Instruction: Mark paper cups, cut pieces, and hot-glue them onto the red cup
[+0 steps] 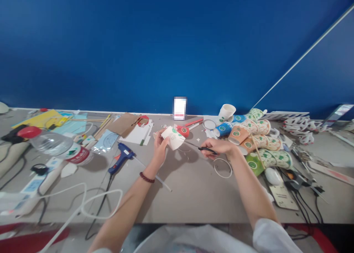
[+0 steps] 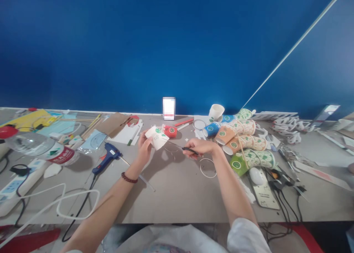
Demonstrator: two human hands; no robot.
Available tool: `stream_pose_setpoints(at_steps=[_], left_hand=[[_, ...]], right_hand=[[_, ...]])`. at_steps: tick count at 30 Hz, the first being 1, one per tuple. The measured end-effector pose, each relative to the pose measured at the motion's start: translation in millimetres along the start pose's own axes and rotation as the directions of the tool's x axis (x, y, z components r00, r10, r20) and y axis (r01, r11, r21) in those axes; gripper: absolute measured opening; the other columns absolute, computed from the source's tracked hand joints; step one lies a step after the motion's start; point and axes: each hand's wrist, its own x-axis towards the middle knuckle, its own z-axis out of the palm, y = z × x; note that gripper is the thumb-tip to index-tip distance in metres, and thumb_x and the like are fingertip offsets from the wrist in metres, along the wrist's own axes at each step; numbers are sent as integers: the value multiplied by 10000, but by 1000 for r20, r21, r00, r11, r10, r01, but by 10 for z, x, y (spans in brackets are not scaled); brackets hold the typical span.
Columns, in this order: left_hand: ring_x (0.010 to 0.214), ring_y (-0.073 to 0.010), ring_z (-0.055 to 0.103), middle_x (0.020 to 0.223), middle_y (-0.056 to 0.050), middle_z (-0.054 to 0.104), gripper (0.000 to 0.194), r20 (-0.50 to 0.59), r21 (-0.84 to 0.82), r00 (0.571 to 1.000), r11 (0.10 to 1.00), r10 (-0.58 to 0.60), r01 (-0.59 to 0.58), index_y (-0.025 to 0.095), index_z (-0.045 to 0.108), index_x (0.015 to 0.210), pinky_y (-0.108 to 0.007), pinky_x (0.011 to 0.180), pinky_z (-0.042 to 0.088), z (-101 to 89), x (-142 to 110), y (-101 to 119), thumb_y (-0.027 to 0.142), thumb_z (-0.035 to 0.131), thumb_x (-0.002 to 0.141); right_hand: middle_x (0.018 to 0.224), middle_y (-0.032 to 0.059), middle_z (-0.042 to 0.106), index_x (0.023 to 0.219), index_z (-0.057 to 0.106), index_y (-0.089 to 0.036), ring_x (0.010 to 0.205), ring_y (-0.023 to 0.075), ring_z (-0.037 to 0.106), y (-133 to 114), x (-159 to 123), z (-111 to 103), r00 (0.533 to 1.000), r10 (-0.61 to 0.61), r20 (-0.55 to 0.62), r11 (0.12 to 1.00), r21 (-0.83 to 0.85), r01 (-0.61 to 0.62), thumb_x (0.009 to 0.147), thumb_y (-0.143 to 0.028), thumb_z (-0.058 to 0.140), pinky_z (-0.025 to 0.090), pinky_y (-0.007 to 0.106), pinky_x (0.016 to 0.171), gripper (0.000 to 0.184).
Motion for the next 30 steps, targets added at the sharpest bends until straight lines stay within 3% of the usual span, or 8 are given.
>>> stream_pose_setpoints(at_steps=[7, 12, 25, 30], left_hand=[[894, -180, 597, 1025, -65, 619, 370, 84, 26, 996, 1000, -9, 7, 208, 605, 1037, -272, 722, 498, 9, -8, 4, 375, 695, 720], [928, -192, 594, 1094, -69, 607, 377, 104, 16, 995, 1000, -1, -1, 219, 616, 1046, -274, 711, 502, 7, -13, -22, 356, 710, 707], [842, -201, 633, 1011, -71, 662, 372, 115, 35, 993, 999, 26, -30, 225, 645, 1012, -301, 664, 529, 27, -3, -4, 384, 733, 686], [897, -208, 624, 1049, -79, 647, 420, 143, 27, 989, 999, 32, -36, 228, 628, 1069, -304, 709, 525, 14, -3, -24, 376, 732, 690]], right_hand=[[436, -36, 512, 667, 569, -131, 356, 49, 412, -48, 47, 49, 998, -14, 59, 998, 67, 10, 724, -608, 611, 250, 154, 324, 482], [458, -37, 528, 683, 573, -131, 351, 45, 406, -2, 79, 49, 998, -24, 56, 997, 71, 20, 745, -587, 605, 267, 157, 330, 461], [440, -36, 526, 659, 555, -140, 341, 49, 403, -50, 79, 70, 998, -35, 56, 996, 84, 31, 732, -589, 603, 270, 162, 331, 457], [450, -39, 524, 667, 546, -146, 344, 50, 401, -19, 85, 66, 998, -37, 54, 996, 78, 33, 748, -592, 593, 278, 166, 331, 456]])
